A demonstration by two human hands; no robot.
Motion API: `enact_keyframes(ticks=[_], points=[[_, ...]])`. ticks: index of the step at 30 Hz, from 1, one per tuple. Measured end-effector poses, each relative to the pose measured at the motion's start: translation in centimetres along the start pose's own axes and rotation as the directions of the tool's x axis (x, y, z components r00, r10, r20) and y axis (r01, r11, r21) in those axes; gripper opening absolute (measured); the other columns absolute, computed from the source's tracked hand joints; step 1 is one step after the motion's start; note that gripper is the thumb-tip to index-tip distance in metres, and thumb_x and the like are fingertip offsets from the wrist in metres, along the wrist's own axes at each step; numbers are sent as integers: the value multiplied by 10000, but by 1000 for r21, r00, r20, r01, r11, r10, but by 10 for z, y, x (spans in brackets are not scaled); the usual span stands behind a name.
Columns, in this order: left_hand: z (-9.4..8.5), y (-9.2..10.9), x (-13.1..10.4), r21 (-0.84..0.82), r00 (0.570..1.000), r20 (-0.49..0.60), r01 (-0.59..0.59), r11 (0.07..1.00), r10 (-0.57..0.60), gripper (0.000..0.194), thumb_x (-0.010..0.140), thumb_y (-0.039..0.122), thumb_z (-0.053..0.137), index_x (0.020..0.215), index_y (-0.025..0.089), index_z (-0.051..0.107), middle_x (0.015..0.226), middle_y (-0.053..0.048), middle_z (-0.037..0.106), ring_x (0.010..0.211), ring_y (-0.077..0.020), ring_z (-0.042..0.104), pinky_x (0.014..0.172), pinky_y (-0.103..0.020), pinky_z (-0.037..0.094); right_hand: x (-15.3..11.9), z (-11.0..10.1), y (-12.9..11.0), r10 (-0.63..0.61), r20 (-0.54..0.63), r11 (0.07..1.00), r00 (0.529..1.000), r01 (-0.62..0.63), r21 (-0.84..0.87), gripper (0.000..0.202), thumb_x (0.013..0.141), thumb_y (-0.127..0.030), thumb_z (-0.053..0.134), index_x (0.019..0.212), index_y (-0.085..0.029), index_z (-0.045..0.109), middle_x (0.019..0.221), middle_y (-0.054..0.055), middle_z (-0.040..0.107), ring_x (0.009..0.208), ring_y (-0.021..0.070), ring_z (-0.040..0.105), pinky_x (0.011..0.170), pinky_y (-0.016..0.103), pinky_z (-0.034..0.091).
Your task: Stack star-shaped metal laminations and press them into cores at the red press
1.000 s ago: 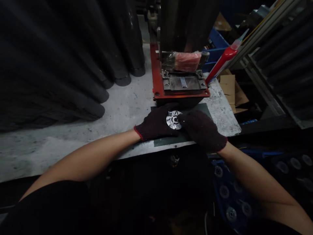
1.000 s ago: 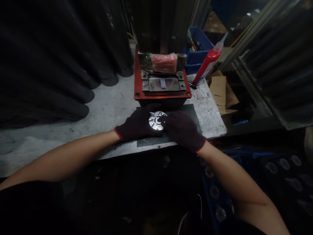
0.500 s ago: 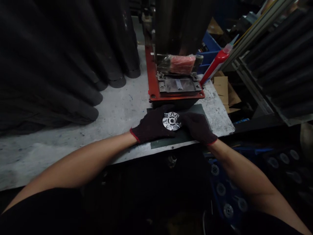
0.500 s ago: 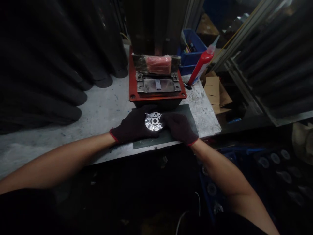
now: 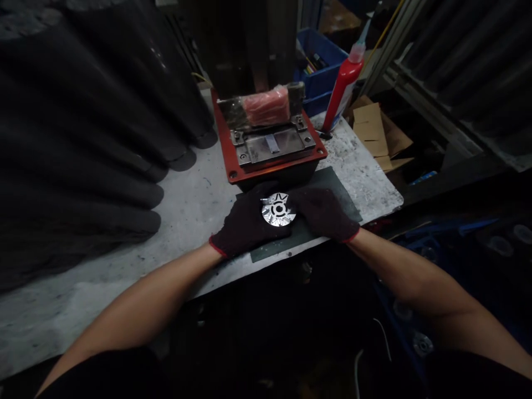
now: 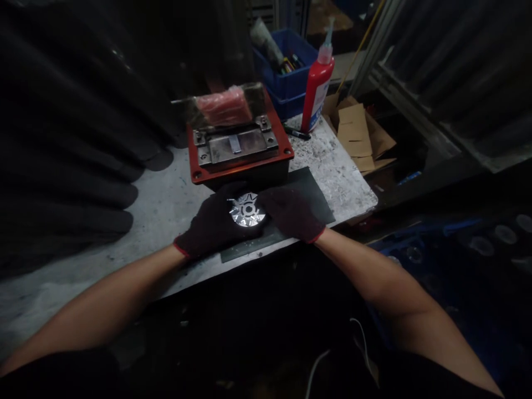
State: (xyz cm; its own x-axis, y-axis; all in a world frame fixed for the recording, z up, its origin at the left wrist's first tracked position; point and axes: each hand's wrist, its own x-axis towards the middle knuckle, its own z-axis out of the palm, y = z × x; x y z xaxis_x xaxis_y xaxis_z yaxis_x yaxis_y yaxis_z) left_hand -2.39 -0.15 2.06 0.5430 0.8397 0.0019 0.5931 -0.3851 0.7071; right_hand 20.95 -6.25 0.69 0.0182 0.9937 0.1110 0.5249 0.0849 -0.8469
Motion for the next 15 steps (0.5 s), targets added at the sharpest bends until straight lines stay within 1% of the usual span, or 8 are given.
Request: enact_keyframes(ticks=[4,6,7,8,10,11,13,15], points=[[1,4,-1,43,999,-28,21,999,-20,1222,616,489,1155,1682,276,598,1596,-117,728,1445,-397,735,1243,-502,654,-2,5,6,-77,9,994,997,77,-74,300,1144,-381,651,1192,-263,922,1225,59,907,1160,290,851,1053,408,666],[1,5,-2,52,999,-40,35,998,-33,1212,614,476,1159,1674,277,605,1590,-118,731,1442,-393,739,1233,-497,662,-1,3,6,-175,21,973,984,177,-148,298,1162,-332,626,1231,-236,900,1248,82,899,1172,285,839,1069,409,658],[2,6,-2,48,998,-44,43,998,-41,1203,619,474,1158,1671,279,606,1574,-115,740,1422,-386,751,1229,-497,665,-1,2,5,-250,56,946,967,256,-200,296,1163,-295,614,1242,-225,890,1254,96,893,1182,288,831,1083,417,650],[2,6,-2,41,998,-44,51,998,-49,1194,626,474,1155,1670,284,607,1555,-111,750,1398,-379,766,1227,-499,667,0,0,5,-327,109,903,939,344,-256,298,1160,-255,600,1246,-215,883,1255,110,887,1189,294,822,1095,432,642],[2,5,-3,25,997,-44,60,998,-59,1185,636,487,1150,1670,290,605,1526,-105,766,1371,-371,780,1231,-509,666,0,-5,5,-468,226,787,854,519,-334,313,1148,-192,575,1242,-201,874,1224,132,876,1166,312,811,1070,460,640],[2,5,-3,19,997,-41,61,998,-60,1190,636,497,1150,1671,290,603,1526,-107,765,1377,-374,777,1236,-516,663,0,-6,6,-519,264,732,813,582,-355,317,1141,-171,570,1240,-195,869,1206,138,870,1148,316,808,1049,466,642],[1,5,-3,10,998,-33,54,998,-54,1204,632,505,1154,1675,284,595,1540,-117,757,1401,-382,765,1245,-528,656,-2,-7,9,-600,259,661,757,651,-373,314,1125,-135,568,1254,-179,852,1197,144,860,1125,310,806,1020,457,651],[0,4,-2,-5,999,-25,38,999,-38,1214,632,498,1158,1681,280,587,1555,-120,750,1413,-384,757,1259,-537,645,-5,-3,16,-674,191,618,714,686,-384,317,1110,-105,565,1266,-172,833,1189,139,859,1107,289,808,1014,434,662]])
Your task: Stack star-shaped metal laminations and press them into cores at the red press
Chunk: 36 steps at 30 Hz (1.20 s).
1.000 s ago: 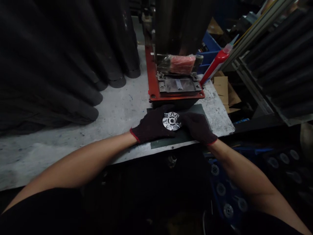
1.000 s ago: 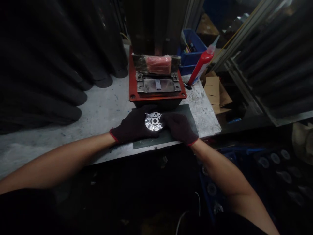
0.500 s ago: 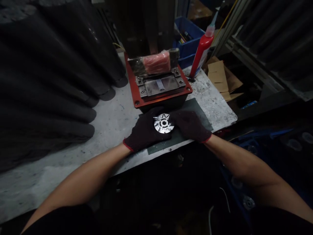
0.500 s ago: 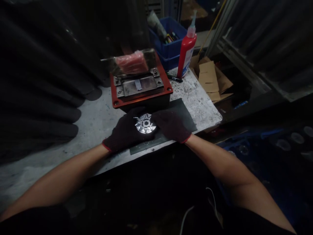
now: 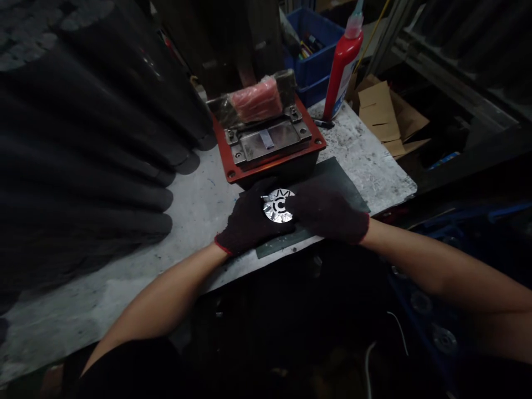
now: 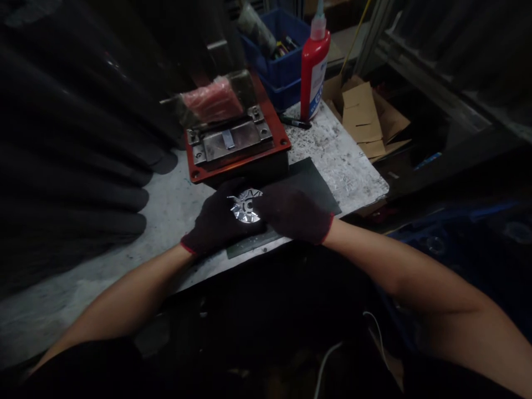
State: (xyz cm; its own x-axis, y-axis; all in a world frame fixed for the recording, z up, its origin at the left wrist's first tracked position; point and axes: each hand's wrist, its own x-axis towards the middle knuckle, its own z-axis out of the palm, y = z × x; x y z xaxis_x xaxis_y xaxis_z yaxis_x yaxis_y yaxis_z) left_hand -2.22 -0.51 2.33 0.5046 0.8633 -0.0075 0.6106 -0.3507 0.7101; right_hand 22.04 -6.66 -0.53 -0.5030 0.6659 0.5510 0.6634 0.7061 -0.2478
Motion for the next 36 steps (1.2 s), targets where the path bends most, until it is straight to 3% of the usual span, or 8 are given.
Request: enact_keyframes(ticks=[7,14,17,20,23,26,30,36], points=[[7,-9,0,-69,998,1,-67,995,67,1227,595,454,1194,1661,270,614,1600,-113,728,1467,-391,722,1296,-543,617,-5,-4,-4,93,-110,995,990,-90,37,278,1178,-264,587,1318,-228,824,1189,88,876,1083,254,833,986,414,695],[10,-7,0,-116,996,-53,-72,991,67,1218,586,444,1203,1643,247,633,1594,-131,728,1469,-407,715,1302,-584,606,92,-51,40,-72,-89,945,993,39,-325,522,1064,-433,775,1541,-222,746,1521,117,786,1348,415,750,1167,663,589],[3,-9,1,-124,997,20,-65,990,68,1220,642,453,1176,1695,260,591,1590,-124,730,1451,-399,727,1277,-565,625,118,-53,63,-110,54,938,992,122,-324,487,1067,-551,746,1445,-251,812,1435,88,819,1309,419,745,1124,676,586],[1,-12,1,-193,988,65,-123,974,137,1314,619,456,1189,1745,295,532,1625,-112,709,1482,-392,709,1288,-562,616,109,-46,50,-72,-133,985,989,49,-164,343,1111,-530,691,1135,-257,898,1171,94,859,1135,337,769,1049,577,617],[6,-12,0,-172,986,6,-162,972,166,1437,502,421,1231,1747,307,521,1677,-117,666,1516,-413,677,1310,-584,593,70,-27,9,381,-533,925,756,-308,224,306,1150,-450,675,998,-270,869,998,59,829,959,237,763,962,431,643],[8,-8,-1,-84,991,-30,-132,988,130,1349,581,380,1202,1744,310,521,1640,-106,691,1456,-395,714,1258,-550,630,20,-7,-22,698,-464,716,545,-539,444,335,1162,-424,566,1040,-252,827,868,44,755,710,193,682,709,363,611],[4,-4,-1,-62,995,2,-98,993,98,1260,638,396,1162,1730,296,543,1593,-99,719,1421,-384,731,1243,-524,638,-17,-3,-28,710,-348,704,613,-610,364,120,963,-293,715,945,-239,820,1095,107,830,815,206,727,776,369,627],[0,-6,0,-63,996,29,-84,994,86,1225,671,446,1130,1735,286,545,1600,-120,711,1454,-393,714,1289,-545,602,9,-9,-22,711,-173,658,682,-558,505,261,1041,-339,600,1015,-242,840,1099,75,865,1088,265,801,1024,430,660]])
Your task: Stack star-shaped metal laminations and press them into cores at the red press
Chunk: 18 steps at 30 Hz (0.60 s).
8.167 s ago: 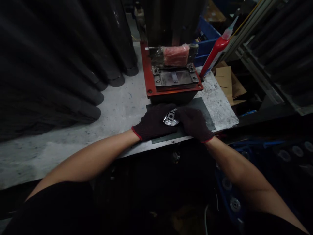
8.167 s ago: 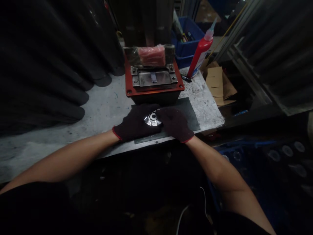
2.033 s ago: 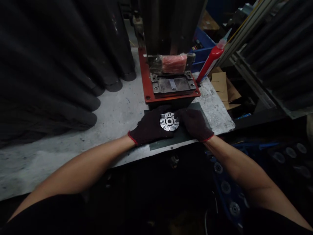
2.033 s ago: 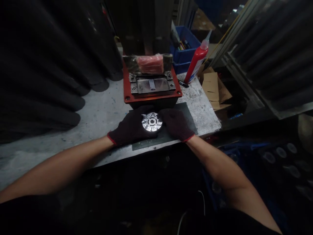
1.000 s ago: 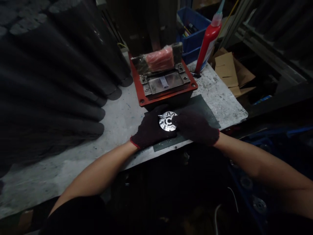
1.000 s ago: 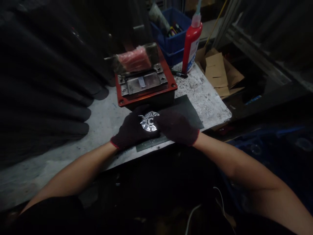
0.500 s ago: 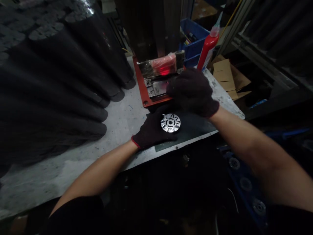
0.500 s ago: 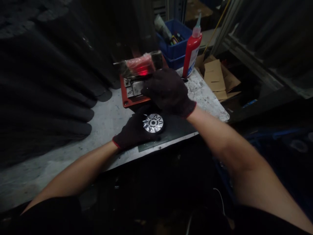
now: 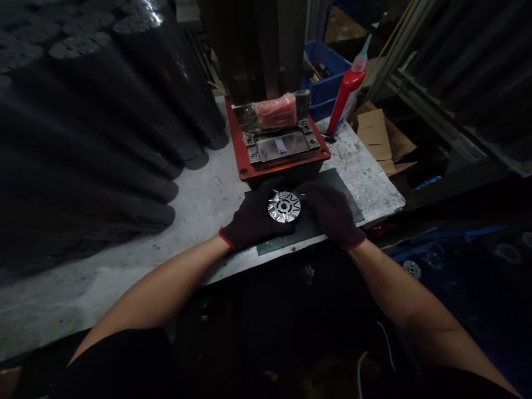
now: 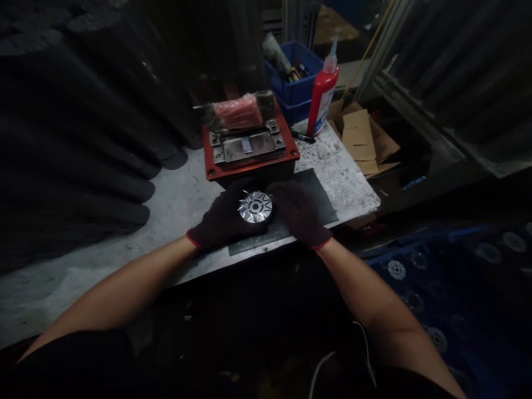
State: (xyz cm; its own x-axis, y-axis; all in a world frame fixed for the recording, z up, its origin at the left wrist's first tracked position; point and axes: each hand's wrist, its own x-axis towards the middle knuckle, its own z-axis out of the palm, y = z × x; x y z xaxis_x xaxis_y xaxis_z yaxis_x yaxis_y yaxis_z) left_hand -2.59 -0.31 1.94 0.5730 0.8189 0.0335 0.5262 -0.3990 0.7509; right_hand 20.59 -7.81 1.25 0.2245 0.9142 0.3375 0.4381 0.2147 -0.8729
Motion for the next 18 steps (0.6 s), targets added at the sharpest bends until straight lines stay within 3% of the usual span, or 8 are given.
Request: enact_keyframes(ticks=[2,4,6,11,15,18], points=[[1,-3,-1,11,1000,-4,-12,1000,12,1215,674,468,1130,1730,284,558,1614,-123,702,1464,-397,707,1298,-547,593,5,1,0,45,35,999,998,-45,6,217,964,-313,668,1057,-240,850,1036,51,860,997,267,796,944,424,670],[1,-5,-1,14,1000,-9,-30,999,30,1218,672,476,1131,1733,299,560,1644,-115,682,1482,-398,696,1292,-544,598,5,-2,4,99,-26,994,995,-100,-41,246,933,-286,678,1101,-241,852,926,25,835,844,243,758,807,389,652],[2,-7,-1,8,999,-8,-48,999,48,1205,675,468,1130,1729,311,566,1664,-105,670,1492,-397,689,1282,-531,607,0,-8,9,75,-81,990,994,-84,-111,260,940,-283,672,1125,-244,851,891,18,825,772,228,723,750,373,628],[2,-6,0,11,999,-25,-41,999,42,1202,691,478,1127,1734,306,557,1636,-109,691,1469,-396,705,1275,-514,611,-8,-14,9,-139,-34,973,990,131,-190,233,1017,-320,652,1099,-250,859,1093,72,874,1002,260,791,944,410,650],[3,-8,0,-3,997,-15,-76,997,76,1219,709,499,1121,1757,311,528,1649,-100,686,1486,-387,697,1272,-504,613,0,-10,4,7,70,992,998,2,-126,365,1114,-382,572,991,-240,885,960,59,861,906,237,792,865,360,633],[4,-13,0,-17,994,-19,-110,994,110,1210,713,508,1119,1755,305,537,1666,-95,677,1517,-381,678,1297,-496,597,8,-2,3,58,157,995,986,-45,-86,399,1104,-383,573,906,-245,890,887,37,850,853,228,785,838,345,620]])
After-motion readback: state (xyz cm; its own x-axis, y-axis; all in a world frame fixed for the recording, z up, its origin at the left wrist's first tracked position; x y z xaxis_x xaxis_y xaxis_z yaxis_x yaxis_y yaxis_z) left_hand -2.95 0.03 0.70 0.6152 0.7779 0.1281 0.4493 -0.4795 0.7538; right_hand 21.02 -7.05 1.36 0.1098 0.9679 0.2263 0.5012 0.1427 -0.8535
